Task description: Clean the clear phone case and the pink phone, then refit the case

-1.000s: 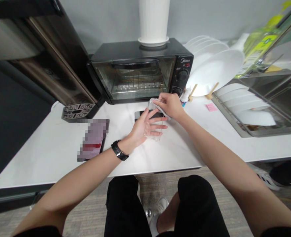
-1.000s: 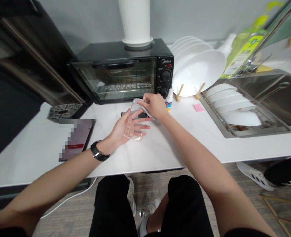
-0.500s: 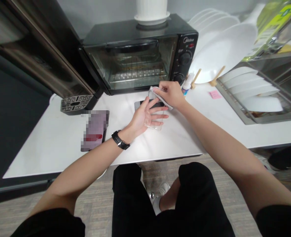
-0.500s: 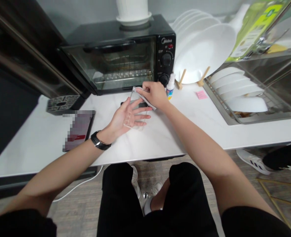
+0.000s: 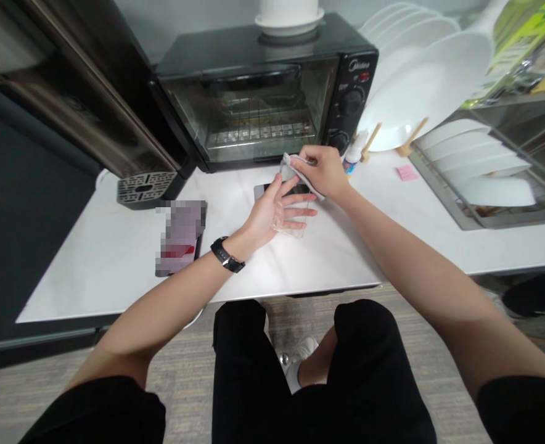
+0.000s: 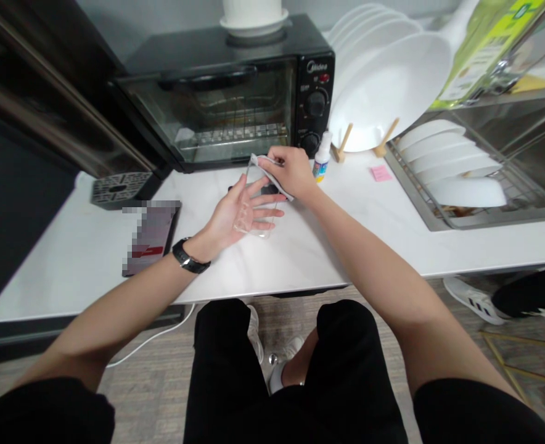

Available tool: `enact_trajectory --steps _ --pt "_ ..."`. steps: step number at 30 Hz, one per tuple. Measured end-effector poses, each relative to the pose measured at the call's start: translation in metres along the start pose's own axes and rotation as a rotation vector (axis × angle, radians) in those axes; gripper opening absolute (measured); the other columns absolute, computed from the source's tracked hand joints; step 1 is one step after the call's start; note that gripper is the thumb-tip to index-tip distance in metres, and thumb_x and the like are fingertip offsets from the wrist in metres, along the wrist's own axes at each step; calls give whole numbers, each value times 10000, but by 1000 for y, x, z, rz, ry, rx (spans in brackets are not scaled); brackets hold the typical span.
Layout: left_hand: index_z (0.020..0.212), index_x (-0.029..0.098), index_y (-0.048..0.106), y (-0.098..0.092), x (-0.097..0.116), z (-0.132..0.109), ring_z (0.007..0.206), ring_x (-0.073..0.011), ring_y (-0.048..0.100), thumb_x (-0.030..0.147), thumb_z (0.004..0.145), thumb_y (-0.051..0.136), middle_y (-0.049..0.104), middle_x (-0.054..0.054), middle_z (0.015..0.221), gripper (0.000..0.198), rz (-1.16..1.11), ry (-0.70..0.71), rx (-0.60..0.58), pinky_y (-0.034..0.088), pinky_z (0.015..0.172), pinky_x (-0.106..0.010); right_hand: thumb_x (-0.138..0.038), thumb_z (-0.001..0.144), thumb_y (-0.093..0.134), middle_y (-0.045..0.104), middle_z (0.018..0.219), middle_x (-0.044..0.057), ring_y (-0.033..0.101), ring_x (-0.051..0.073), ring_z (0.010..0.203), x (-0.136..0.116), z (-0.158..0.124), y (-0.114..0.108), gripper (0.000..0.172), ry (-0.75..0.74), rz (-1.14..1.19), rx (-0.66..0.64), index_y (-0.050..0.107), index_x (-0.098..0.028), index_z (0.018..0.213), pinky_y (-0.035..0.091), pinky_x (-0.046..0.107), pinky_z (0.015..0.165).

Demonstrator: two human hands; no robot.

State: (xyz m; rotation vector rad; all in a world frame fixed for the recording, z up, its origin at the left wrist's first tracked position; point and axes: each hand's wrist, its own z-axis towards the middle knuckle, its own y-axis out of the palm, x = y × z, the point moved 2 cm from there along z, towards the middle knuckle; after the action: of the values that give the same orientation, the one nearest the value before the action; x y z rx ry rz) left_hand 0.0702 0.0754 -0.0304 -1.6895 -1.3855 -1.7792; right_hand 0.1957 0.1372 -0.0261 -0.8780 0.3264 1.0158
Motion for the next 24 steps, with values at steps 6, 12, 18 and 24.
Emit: enact_trajectory --steps 6,12,18,24 --pt "1149 264 235 2 2 -2 845 -241 481 565 680 193 446 -70 1053 559 -2 3 -15 380 668 -391 -402 692 402 529 647 0 467 114 617 1 1 0 265 21 91 -40 515 -162 690 348 225 551" --pt "1122 248 292 0 3 -1 827 -234 494 538 694 207 462 -82 1026 524 -69 -16 28 391 641 -367 -394 695 398 533 645 8 462 124 621 -4 1 -3 272 32 -39 -106 528 -156 684 337 233 564" --pt "1092 231 340 4 5 -3 802 -234 506 522 698 226 472 -92 1008 503 -129 -72 45 394 628 -364 -417 689 390 522 596 7 450 115 572 0 0 -2 302 88 -83 -67 522 -146 665 327 228 523" --pt "1097 228 331 0 4 -1 827 -240 490 521 704 219 465 -81 1017 503 -122 -33 59 383 652 -382 -352 708 392 548 706 8 472 123 651 -1 0 1 241 9 -38 -133 537 -162 739 343 236 590"
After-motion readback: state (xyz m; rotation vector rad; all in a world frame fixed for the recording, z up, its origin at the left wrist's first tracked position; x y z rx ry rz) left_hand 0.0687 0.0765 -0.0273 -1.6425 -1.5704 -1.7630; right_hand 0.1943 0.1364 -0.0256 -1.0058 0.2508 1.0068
